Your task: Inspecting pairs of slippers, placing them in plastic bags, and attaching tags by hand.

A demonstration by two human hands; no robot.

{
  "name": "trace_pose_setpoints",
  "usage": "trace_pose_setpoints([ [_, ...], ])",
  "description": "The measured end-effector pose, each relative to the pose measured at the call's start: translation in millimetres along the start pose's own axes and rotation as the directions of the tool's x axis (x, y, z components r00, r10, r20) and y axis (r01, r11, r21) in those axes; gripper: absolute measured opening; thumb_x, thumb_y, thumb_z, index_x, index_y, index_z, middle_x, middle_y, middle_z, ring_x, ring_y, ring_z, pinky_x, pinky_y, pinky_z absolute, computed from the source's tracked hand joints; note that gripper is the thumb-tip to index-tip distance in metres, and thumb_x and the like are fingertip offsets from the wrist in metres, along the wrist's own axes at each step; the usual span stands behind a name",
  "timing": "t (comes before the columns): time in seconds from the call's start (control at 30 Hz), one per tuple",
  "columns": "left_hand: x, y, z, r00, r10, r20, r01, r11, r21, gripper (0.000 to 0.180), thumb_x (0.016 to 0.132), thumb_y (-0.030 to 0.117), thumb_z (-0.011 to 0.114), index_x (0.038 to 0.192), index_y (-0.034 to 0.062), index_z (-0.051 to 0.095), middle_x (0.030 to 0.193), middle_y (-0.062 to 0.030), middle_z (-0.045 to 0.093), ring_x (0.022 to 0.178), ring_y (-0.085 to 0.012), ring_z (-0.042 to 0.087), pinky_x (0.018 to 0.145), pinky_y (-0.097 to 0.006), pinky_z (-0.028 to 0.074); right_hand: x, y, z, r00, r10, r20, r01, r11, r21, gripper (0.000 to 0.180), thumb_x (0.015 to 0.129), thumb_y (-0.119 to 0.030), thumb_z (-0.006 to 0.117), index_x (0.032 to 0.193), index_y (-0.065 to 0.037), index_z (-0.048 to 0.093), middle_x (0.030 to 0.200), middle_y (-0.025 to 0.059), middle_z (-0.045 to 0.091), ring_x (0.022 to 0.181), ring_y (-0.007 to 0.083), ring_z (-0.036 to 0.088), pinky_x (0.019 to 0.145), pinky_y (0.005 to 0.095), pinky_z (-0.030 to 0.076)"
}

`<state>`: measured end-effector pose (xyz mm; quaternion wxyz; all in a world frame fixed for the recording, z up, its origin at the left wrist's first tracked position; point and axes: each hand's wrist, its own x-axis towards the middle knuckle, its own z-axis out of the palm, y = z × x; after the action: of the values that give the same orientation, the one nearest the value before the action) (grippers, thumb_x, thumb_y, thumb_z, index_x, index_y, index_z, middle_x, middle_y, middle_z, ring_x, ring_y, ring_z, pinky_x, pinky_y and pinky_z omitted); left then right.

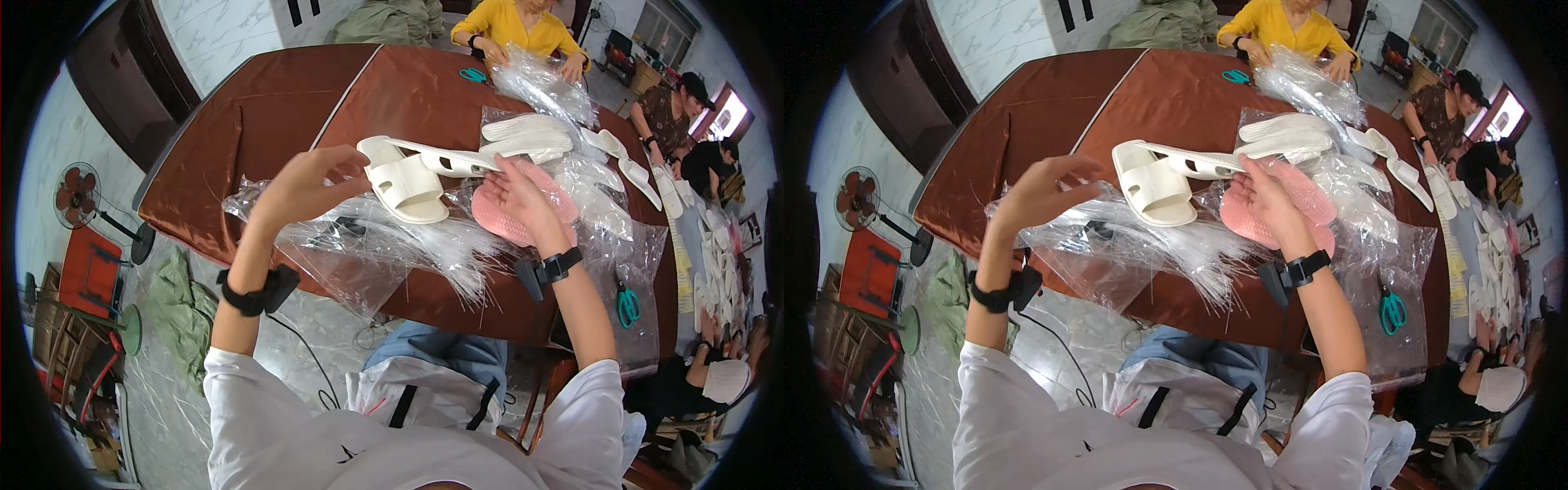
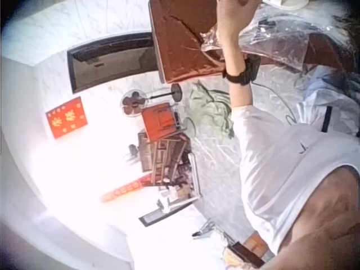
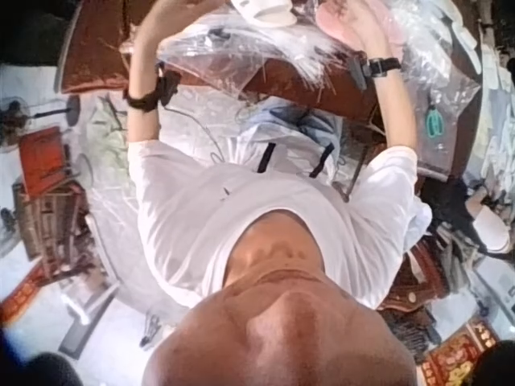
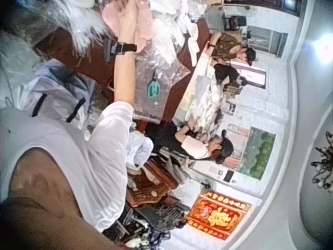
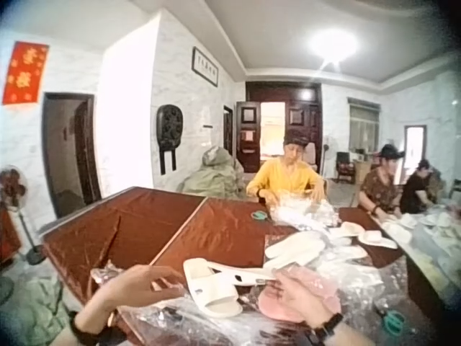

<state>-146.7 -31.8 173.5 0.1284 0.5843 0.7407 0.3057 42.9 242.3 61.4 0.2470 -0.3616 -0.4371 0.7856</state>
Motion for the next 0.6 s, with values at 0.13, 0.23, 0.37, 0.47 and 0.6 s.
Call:
trace_pose_setpoints([
  [0.13,49,-59,47,0.997,-0.043,0.059,0.032,0.982,0.183,0.049,0.08,0.036,0.068,0.114,0.0004,0.061,0.099,-0.0173,0.067,0.09,-0.0299,0.064,0.081,-0.036,0.05,2,12,-6,0.973,-0.144,0.178,0.16,0.984,-0.077,0.025,0.085,-0.026,0.071,0.095,-0.007,0.059,0.088,0.0018,0.055,0.077,0.0088,0.052,0.065,0.0222,0.045],
  [0.23,75,-100,79,0.997,-0.062,0.045,0.047,0.958,0.285,0.059,0.078,0.043,0.067,0.117,-0.0003,0.059,0.106,-0.0217,0.064,0.099,-0.035,0.061,0.087,-0.04,0.047,-17,18,14,0.92,-0.302,0.25,0.374,0.866,-0.331,0.035,0.084,-0.027,0.071,0.107,-0.002,0.061,0.103,0.0065,0.057,0.084,0.0133,0.053,0.075,0.0257,0.046],
  [0.37,112,-101,104,0.988,-0.113,0.106,0.093,0.98,0.175,0.065,0.073,0.048,0.068,0.113,-0.003,0.06,0.108,-0.0249,0.062,0.104,-0.0366,0.059,0.089,-0.041,0.046,12,41,-6,0.697,-0.606,0.383,0.617,0.236,-0.751,0.042,0.083,-0.028,0.07,0.109,0.004,0.061,0.109,0.0107,0.06,0.092,0.0223,0.055,0.081,0.0314,0.045],
  [0.47,115,-121,113,0.988,-0.14,0.07,0.136,0.989,0.056,0.062,0.069,0.042,0.073,0.11,-0.003,0.061,0.105,-0.0225,0.063,0.1,-0.0336,0.061,0.087,-0.039,0.047,9,44,17,0.527,-0.683,0.506,0.616,-0.103,-0.781,0.037,0.08,-0.022,0.07,0.106,0.004,0.062,0.1,0.0172,0.064,0.087,0.0325,0.057,0.078,0.04,0.046],
  [0.6,116,-98,107,0.972,-0.226,0.069,0.237,0.931,-0.28,0.052,0.066,0.026,0.08,0.106,-0.0016,0.062,0.098,-0.0162,0.065,0.089,-0.0243,0.064,0.078,-0.033,0.05,18,39,18,0.541,-0.779,0.317,0.568,0.06,-0.821,0.016,0.08,-0.016,0.067,0.086,-0.002,0.066,0.075,0.0144,0.062,0.069,0.0279,0.059,0.071,0.0394,0.045],
])
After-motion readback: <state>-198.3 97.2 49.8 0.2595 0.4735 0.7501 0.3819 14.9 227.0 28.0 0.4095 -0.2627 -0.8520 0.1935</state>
